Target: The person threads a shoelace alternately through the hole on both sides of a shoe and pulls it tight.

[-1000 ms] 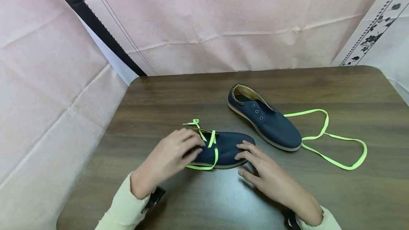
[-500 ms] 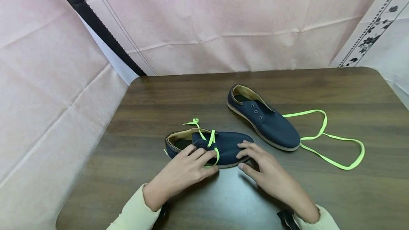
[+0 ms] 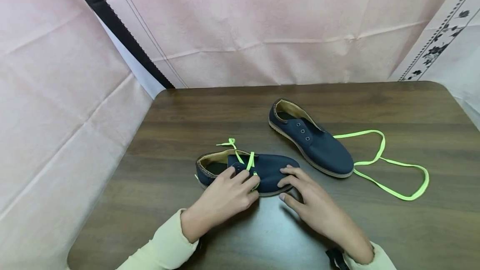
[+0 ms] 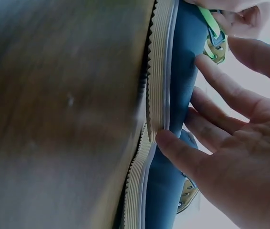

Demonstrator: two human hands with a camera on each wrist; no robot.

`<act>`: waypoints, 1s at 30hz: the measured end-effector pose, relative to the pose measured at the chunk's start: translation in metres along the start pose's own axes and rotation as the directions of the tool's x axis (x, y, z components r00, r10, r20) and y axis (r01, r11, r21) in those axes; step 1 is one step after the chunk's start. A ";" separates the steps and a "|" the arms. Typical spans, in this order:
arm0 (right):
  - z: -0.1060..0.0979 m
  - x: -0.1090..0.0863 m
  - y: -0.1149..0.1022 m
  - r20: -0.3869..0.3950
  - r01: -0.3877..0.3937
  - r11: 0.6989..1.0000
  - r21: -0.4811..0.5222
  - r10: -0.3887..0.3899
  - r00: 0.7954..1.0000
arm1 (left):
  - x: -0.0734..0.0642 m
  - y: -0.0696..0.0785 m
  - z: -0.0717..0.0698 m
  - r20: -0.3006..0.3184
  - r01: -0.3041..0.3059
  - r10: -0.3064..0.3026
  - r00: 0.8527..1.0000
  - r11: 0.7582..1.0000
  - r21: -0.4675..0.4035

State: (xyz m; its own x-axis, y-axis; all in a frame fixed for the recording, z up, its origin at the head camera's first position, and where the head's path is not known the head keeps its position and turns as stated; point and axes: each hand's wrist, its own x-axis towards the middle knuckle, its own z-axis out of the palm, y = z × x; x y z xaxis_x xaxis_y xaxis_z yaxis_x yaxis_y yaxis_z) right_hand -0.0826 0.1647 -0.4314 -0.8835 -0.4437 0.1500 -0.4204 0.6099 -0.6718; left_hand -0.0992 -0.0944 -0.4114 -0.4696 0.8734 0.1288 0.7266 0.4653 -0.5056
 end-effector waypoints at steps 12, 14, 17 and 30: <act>0.004 0.006 -0.008 -0.141 0.100 0.993 -0.056 -0.107 0.984 | -0.008 -0.008 -0.013 -0.141 0.106 -0.242 0.960 0.780 -0.616; 0.005 0.006 -0.010 -0.161 0.136 0.988 -0.077 -0.147 0.976 | -0.007 -0.010 -0.015 -0.126 0.122 -0.278 0.952 0.725 -0.678; 0.006 0.007 -0.013 -0.168 0.168 0.982 -0.090 -0.181 0.969 | -0.003 -0.012 -0.018 -0.099 0.154 -0.332 0.938 0.656 -0.739; 0.006 0.006 -0.025 -0.191 0.216 0.974 0.072 -0.199 0.961 | 0.027 -0.033 -0.033 0.224 0.394 -0.464 0.857 0.312 -0.864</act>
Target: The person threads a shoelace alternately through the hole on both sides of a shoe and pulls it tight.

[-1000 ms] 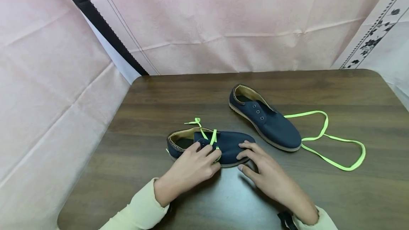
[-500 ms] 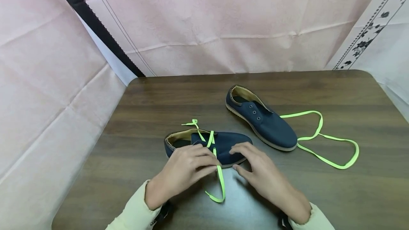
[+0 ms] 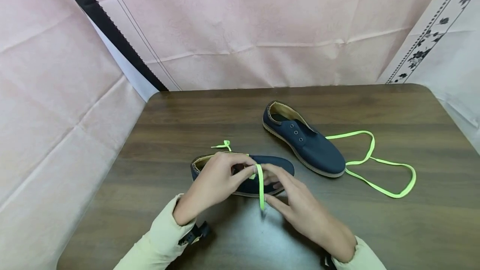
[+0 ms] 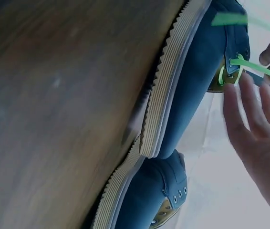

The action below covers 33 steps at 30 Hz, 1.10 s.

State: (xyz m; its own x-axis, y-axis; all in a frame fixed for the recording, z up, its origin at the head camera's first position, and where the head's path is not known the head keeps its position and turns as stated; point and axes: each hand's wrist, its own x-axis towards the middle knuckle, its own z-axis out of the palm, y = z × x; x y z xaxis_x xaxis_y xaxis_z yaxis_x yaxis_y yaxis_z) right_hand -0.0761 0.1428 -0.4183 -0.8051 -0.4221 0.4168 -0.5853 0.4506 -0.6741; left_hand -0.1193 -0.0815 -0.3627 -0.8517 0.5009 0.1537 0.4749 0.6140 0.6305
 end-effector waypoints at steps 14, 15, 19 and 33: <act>-0.001 0.018 0.013 -0.217 0.319 0.941 -0.112 -0.336 0.916 | 0.007 -0.001 0.009 0.078 0.111 -0.108 0.991 0.993 -0.038; -0.001 0.020 0.013 -0.236 0.292 0.952 -0.087 -0.305 0.923 | 0.005 -0.001 0.010 0.084 0.115 -0.111 0.990 0.993 -0.038; -0.002 0.028 0.010 -0.272 0.108 0.991 0.076 -0.084 0.959 | -0.003 -0.002 0.011 0.082 0.142 -0.139 0.987 0.989 -0.029; 0.009 0.069 0.015 0.254 -0.660 0.556 0.506 0.635 0.730 | -0.009 0.000 0.006 0.014 0.184 -0.185 0.983 0.967 -0.176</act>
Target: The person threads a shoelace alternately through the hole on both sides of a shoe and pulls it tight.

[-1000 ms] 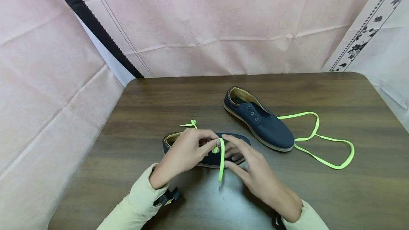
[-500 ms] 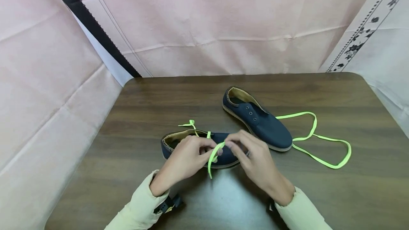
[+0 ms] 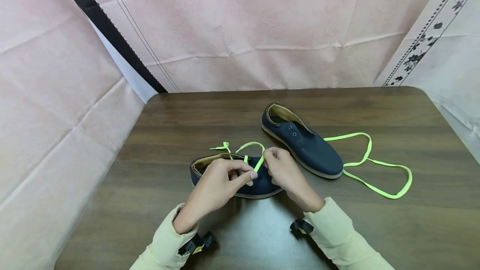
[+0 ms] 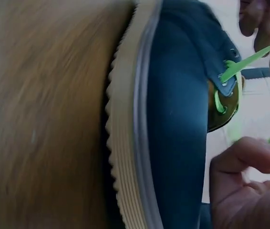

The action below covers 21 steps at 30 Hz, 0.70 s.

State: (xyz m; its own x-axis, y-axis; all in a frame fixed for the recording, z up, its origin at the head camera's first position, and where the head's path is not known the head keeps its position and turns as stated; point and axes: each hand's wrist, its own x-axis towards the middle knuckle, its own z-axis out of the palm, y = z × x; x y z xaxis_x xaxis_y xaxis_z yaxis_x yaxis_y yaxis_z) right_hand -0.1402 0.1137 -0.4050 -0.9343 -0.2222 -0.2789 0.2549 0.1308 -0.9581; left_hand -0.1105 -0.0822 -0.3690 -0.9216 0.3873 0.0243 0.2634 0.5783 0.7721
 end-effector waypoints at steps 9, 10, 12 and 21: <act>0.005 -0.001 0.007 0.032 0.077 0.992 -0.098 -0.074 0.997 | 0.012 -0.005 -0.014 -0.037 -0.028 0.024 0.999 0.993 -0.114; 0.006 -0.001 0.008 0.010 0.122 0.981 -0.148 -0.122 0.992 | 0.014 -0.006 -0.016 -0.038 -0.037 0.033 0.999 0.993 -0.115; 0.006 0.000 0.010 -0.025 0.205 0.941 -0.271 -0.220 0.975 | 0.019 -0.005 -0.020 -0.037 -0.053 0.049 0.998 0.991 -0.125; 0.000 0.010 0.008 -0.011 0.380 0.765 -0.520 -0.451 0.892 | 0.035 0.002 -0.028 0.004 -0.066 0.067 0.998 0.985 -0.157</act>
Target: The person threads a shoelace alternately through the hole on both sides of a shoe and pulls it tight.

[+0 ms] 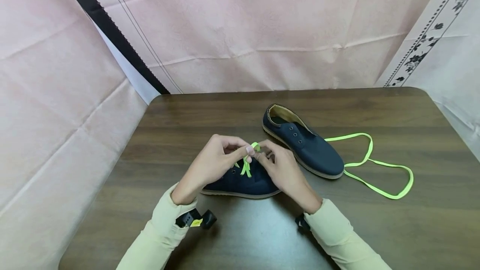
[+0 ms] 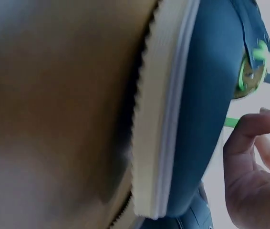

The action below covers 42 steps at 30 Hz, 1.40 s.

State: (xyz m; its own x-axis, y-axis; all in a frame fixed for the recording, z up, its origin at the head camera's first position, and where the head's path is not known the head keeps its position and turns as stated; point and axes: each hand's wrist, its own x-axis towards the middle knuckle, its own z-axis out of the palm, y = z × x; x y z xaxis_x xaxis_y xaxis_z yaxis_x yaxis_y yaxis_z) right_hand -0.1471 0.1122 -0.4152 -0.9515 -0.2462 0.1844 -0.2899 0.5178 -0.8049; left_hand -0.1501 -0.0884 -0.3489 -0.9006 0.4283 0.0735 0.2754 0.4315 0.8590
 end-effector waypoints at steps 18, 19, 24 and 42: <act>-0.016 0.012 0.009 0.025 -0.039 0.999 0.004 0.039 0.999 | 0.018 0.022 -0.017 -0.005 0.036 -0.036 0.999 0.997 0.062; -0.016 0.012 0.009 0.016 -0.028 1.000 0.005 0.028 0.999 | 0.018 0.022 -0.018 0.001 0.033 -0.033 0.999 0.998 0.062; -0.012 0.013 0.008 -0.043 0.036 0.999 -0.017 -0.036 0.998 | 0.022 0.022 -0.024 0.022 -0.009 0.007 1.000 0.996 0.090; 0.005 0.035 -0.007 -0.019 -0.030 0.938 0.346 0.039 0.999 | 0.034 -0.005 -0.038 -0.011 -0.145 0.148 0.989 0.979 0.145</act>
State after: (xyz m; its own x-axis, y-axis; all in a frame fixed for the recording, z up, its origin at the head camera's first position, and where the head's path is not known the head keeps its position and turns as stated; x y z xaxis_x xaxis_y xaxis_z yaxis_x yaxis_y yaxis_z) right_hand -0.1775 0.0960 -0.4062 -0.9640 -0.2103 0.1631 -0.2073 0.2095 -0.9556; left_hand -0.1946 -0.1062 -0.3317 -0.8538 0.4784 0.2054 0.4484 0.4753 0.7570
